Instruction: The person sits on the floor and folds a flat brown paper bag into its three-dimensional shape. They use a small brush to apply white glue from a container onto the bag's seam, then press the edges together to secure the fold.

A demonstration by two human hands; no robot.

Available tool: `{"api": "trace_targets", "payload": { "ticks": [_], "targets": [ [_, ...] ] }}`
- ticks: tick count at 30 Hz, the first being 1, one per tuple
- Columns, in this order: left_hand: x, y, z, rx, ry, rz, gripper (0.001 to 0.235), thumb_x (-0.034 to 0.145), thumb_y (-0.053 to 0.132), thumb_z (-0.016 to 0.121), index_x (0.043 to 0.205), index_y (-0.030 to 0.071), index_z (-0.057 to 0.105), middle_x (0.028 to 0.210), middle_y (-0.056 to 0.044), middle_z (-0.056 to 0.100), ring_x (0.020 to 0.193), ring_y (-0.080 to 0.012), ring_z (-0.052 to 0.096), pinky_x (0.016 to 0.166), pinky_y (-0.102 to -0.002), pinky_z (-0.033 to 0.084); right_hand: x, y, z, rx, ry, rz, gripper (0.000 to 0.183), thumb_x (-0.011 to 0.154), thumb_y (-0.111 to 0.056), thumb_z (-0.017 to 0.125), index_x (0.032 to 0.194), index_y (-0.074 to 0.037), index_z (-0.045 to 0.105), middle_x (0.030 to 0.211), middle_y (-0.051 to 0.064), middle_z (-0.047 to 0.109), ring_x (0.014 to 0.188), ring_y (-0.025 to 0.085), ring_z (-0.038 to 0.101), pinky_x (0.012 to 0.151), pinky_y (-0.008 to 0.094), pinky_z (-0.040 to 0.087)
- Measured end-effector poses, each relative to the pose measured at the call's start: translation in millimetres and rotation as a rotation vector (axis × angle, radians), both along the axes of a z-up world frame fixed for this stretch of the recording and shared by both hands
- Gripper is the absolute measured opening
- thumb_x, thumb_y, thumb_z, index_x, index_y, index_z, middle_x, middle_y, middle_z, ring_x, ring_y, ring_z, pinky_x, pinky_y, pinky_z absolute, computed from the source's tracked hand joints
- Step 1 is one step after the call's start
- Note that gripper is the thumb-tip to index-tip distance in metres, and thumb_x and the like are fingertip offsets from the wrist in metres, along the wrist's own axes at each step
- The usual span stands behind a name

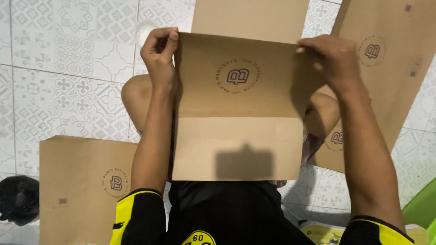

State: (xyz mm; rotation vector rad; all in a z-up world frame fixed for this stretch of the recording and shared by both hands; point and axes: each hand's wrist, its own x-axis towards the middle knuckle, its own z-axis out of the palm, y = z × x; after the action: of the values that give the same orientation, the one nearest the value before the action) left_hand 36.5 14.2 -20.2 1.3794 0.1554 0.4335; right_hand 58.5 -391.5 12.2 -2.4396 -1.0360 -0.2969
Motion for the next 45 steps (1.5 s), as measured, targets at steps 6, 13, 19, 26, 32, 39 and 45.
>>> {"api": "trace_targets", "payload": {
  "ticks": [6, 13, 19, 26, 32, 39, 45],
  "targets": [
    [27.6, -5.1, -22.0, 0.009, 0.028, -0.062, 0.021, 0.093, 0.028, 0.078, 0.099, 0.008, 0.073, 0.100, -0.004, 0.075, 0.100, -0.0161, 0.069, 0.092, -0.027, 0.055, -10.3, -76.9, -18.3, -0.017, 0.020, -0.162, 0.018, 0.107, 0.021, 0.079, 0.118, 0.007, 0.084, 0.110, 0.022, 0.080, 0.097, 0.031, 0.077, 0.083, 0.037, 0.059],
    [58.3, 5.3, -67.4, 0.035, 0.156, -0.104, 0.022, 0.091, 0.030, 0.078, 0.100, 0.011, 0.074, 0.105, -0.003, 0.075, 0.103, -0.0147, 0.068, 0.093, -0.026, 0.053, -12.2, -134.9, -78.0, -0.139, 0.118, -0.322, 0.034, 0.097, 0.023, 0.067, 0.119, 0.002, 0.083, 0.099, 0.012, 0.078, 0.091, 0.023, 0.071, 0.086, 0.034, 0.055],
    [62.9, 47.9, -130.8, 0.529, 0.364, -0.371, 0.059, 0.100, 0.018, 0.073, 0.150, 0.015, 0.042, 0.140, -0.013, 0.065, 0.133, -0.0257, 0.058, 0.110, -0.035, 0.046, -56.6, -106.9, -72.5, -0.066, 0.246, -0.372, 0.025, 0.102, 0.013, 0.073, 0.123, 0.001, 0.079, 0.109, 0.015, 0.076, 0.094, 0.027, 0.067, 0.084, 0.038, 0.053],
    [-6.2, 62.6, -63.8, 1.362, 0.516, -0.783, 0.062, 0.087, 0.018, 0.059, 0.146, 0.034, 0.059, 0.156, -0.007, 0.051, 0.136, -0.0322, 0.051, 0.109, -0.047, 0.038, -141.7, -63.4, -40.3, 0.010, 0.965, -0.308, 0.035, 0.098, 0.002, 0.060, 0.127, -0.013, 0.074, 0.128, 0.004, 0.071, 0.098, 0.017, 0.065, 0.086, 0.031, 0.052],
    [-102.2, 49.4, 40.8, 1.489, 0.437, -1.065, 0.072, 0.088, 0.001, 0.061, 0.149, 0.038, 0.053, 0.167, -0.005, 0.034, 0.153, -0.0369, 0.030, 0.118, -0.074, 0.016, -198.5, -32.5, -14.8, -0.277, 0.780, -0.389, 0.067, 0.072, -0.010, 0.085, 0.134, -0.032, 0.070, 0.151, 0.018, 0.054, 0.123, 0.046, 0.063, 0.101, 0.052, 0.052],
    [-144.3, 74.9, -33.0, 1.514, -0.005, -0.702, 0.033, 0.088, 0.029, 0.076, 0.117, 0.045, 0.073, 0.152, 0.011, 0.058, 0.148, -0.0203, 0.044, 0.124, -0.058, 0.020, -221.1, -45.4, -70.9, -0.008, 0.418, -0.380, 0.025, 0.082, -0.032, 0.083, 0.107, -0.035, 0.081, 0.147, 0.004, 0.064, 0.122, 0.031, 0.063, 0.104, 0.041, 0.047],
    [-120.8, 62.1, -14.4, 1.115, 0.029, -0.542, 0.036, 0.092, 0.003, 0.072, 0.118, 0.028, 0.078, 0.120, 0.003, 0.077, 0.124, -0.0211, 0.067, 0.118, -0.046, 0.041, -205.8, -41.8, -47.5, 0.098, 0.489, -0.282, 0.040, 0.090, 0.011, 0.069, 0.117, -0.017, 0.079, 0.139, 0.017, 0.068, 0.122, 0.048, 0.062, 0.105, 0.057, 0.049]
  ]
}}
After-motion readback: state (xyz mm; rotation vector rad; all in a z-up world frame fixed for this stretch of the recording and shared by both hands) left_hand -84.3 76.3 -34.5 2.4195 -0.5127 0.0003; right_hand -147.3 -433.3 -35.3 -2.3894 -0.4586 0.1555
